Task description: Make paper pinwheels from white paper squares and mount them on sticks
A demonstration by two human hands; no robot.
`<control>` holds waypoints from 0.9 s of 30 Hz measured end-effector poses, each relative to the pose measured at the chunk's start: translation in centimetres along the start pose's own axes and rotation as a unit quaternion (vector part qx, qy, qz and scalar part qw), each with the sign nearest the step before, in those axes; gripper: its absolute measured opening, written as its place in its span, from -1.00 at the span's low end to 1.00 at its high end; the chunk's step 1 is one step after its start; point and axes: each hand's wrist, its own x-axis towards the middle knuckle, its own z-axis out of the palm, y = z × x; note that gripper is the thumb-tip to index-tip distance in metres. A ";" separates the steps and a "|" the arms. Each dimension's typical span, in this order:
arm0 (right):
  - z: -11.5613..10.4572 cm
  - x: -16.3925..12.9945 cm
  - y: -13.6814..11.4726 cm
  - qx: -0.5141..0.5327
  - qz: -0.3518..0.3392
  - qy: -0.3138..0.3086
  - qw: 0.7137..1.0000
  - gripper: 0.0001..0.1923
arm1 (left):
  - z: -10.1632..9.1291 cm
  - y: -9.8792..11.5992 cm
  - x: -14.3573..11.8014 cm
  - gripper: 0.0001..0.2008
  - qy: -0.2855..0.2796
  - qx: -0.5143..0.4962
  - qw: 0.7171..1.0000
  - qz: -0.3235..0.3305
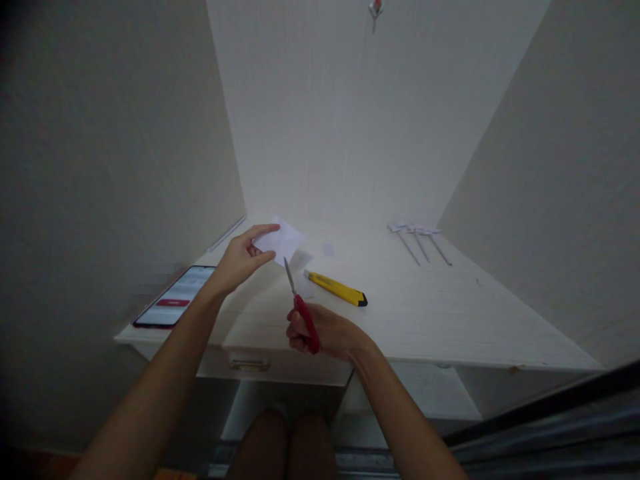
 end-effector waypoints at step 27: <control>-2.0 5.2 0.0 -0.149 -0.321 0.481 0.803 -0.67 | 3.0 -3.0 -1.9 -0.75 -0.015 -0.076 0.997 0.015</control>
